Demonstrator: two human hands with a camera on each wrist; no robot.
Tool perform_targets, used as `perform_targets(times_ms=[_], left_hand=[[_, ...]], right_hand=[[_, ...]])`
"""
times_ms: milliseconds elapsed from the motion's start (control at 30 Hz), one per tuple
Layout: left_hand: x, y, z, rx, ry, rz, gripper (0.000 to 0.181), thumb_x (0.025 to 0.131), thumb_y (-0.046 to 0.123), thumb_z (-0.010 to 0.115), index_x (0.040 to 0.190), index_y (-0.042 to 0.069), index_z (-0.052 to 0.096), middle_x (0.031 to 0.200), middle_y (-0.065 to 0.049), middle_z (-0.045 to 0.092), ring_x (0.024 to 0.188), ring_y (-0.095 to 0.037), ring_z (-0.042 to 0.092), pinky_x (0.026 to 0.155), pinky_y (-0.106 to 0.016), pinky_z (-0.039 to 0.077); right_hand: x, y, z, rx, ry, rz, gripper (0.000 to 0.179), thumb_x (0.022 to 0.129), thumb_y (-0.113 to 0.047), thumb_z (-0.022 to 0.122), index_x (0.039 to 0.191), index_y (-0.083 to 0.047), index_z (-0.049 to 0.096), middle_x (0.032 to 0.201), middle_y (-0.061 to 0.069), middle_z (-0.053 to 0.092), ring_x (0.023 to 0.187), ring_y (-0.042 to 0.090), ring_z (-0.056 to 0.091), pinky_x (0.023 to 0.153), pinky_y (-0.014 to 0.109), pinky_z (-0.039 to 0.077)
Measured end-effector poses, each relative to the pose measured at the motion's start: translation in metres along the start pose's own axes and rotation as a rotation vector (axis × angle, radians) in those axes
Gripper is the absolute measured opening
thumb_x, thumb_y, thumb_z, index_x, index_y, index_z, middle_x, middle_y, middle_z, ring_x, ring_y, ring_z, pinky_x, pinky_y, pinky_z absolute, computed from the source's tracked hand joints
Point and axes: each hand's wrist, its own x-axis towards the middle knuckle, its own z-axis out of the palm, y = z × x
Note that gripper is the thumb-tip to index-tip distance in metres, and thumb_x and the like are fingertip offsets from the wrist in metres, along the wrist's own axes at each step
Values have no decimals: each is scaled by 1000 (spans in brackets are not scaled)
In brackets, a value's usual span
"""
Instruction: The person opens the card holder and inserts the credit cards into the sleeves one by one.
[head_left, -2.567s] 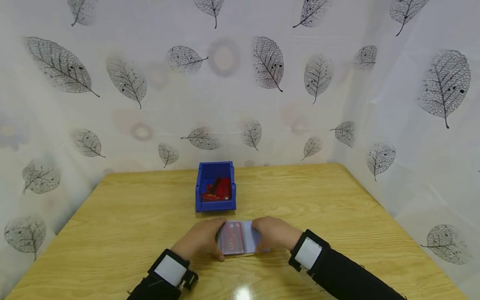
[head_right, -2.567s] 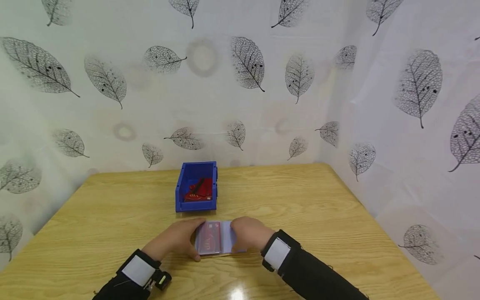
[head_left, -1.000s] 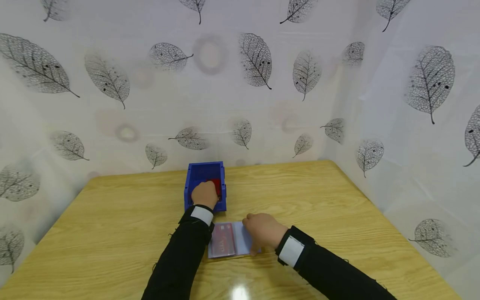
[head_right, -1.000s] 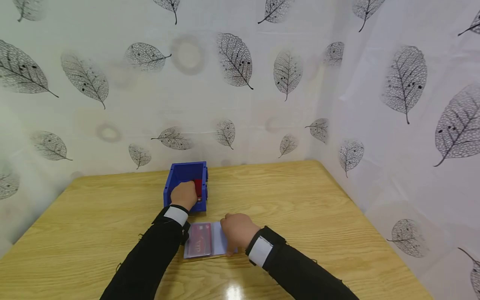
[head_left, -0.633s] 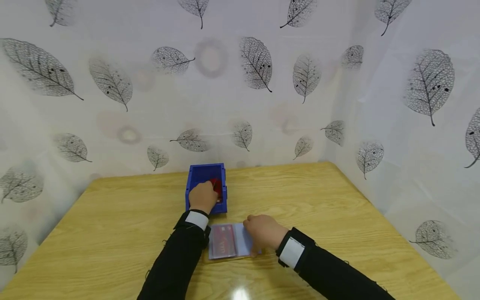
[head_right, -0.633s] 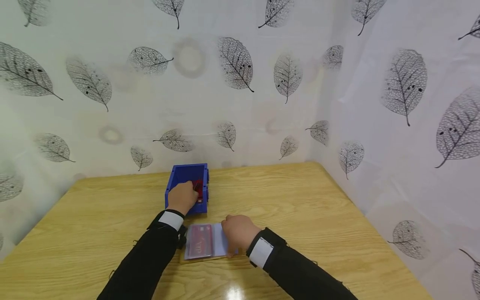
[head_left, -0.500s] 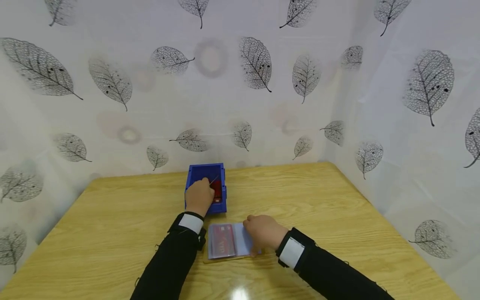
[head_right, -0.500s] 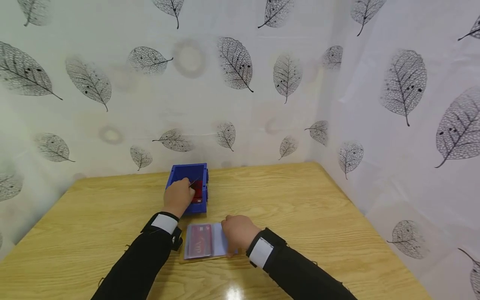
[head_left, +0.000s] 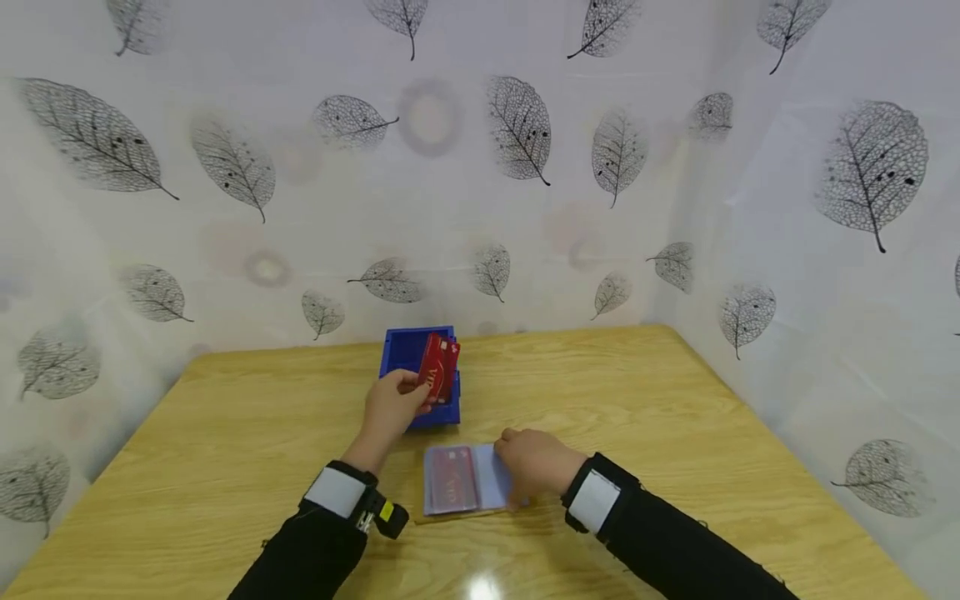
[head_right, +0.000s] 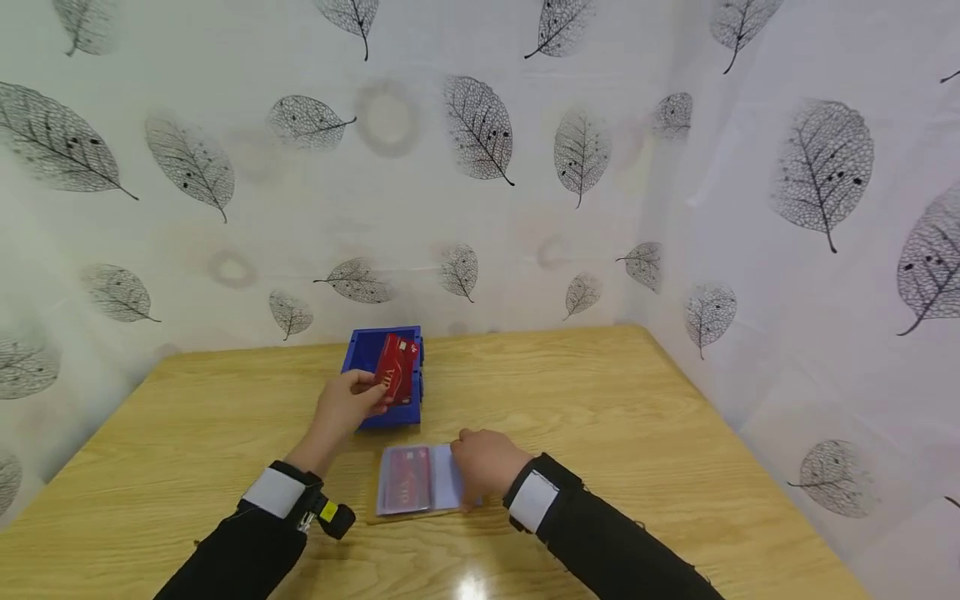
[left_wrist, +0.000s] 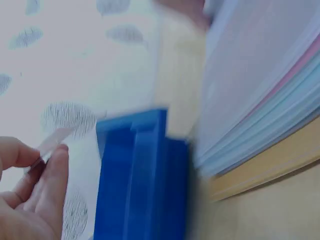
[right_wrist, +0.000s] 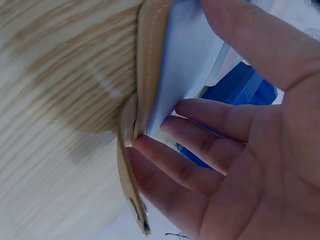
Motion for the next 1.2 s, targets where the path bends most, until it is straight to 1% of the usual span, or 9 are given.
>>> perform_targets(times_ms=[133, 267, 400, 533, 633, 833, 900, 1033, 1200], left_hand=[[-29, -6, 6, -27, -107, 3, 12, 88, -5, 62, 98, -10, 59, 90, -20, 66, 74, -25, 69, 67, -35, 58], [-51, -7, 7, -72, -190, -42, 7, 89, -4, 62, 93, -7, 58, 87, -14, 66, 76, -27, 69, 69, -39, 58], [-61, -9, 10, -114, -277, -78, 7, 91, 0, 61, 92, -6, 57, 86, -13, 67, 76, -23, 69, 70, -37, 58], [-63, -14, 13, -67, -351, -15, 13, 92, 8, 64, 92, -4, 59, 86, -12, 69, 76, -19, 68, 69, -35, 57], [-64, -18, 11, 75, -382, 81, 16, 90, 15, 68, 91, 1, 62, 87, -7, 69, 78, -16, 65, 68, -32, 55], [-67, -20, 3, 589, -431, 366, 27, 82, 26, 78, 101, 9, 68, 97, -1, 67, 88, -18, 62, 76, -38, 52], [-68, -20, 1, 718, -449, 418, 36, 78, 28, 81, 104, 8, 68, 102, -4, 67, 93, -21, 63, 81, -41, 52], [-68, -21, -1, 859, -474, 471, 50, 69, 30, 86, 109, 5, 67, 110, -9, 66, 101, -26, 63, 88, -43, 51], [-66, -23, -3, 896, -510, 460, 54, 63, 28, 90, 106, 6, 66, 107, -7, 66, 97, -24, 63, 87, -41, 51]], right_hand=[[0, 7, 1, 163, -25, 31, 68, 74, -47, 82, 123, -4, 62, 112, 8, 61, 101, 24, 59, 88, 37, 50], [2, 12, 0, 494, 113, 59, 50, 91, -40, 66, 122, -2, 63, 117, 12, 64, 110, 29, 59, 91, 44, 49], [4, 11, -3, 962, 283, 23, 27, 98, -21, 57, 111, 3, 63, 100, 11, 69, 90, 23, 65, 78, 40, 54], [5, 10, -6, 1261, 317, 81, 22, 99, -13, 55, 106, 7, 62, 89, 8, 67, 75, 16, 63, 71, 35, 55], [5, 11, -4, 1329, 314, 145, 21, 98, -13, 56, 106, 6, 62, 87, 6, 65, 73, 14, 61, 70, 32, 54], [0, 24, 7, 1354, 289, 203, 19, 98, -10, 57, 104, 7, 62, 83, 5, 62, 70, 14, 59, 67, 33, 55], [-2, 28, 10, 1356, 266, 223, 18, 97, -9, 58, 103, 7, 64, 79, 5, 61, 68, 14, 58, 66, 33, 55], [-5, 30, 15, 1342, 202, 249, 18, 94, -6, 60, 104, 8, 63, 78, 5, 62, 66, 14, 58, 64, 34, 56], [-7, 28, 20, 1305, 136, 251, 17, 91, -1, 61, 105, 9, 59, 75, 6, 62, 62, 14, 58, 61, 34, 56]])
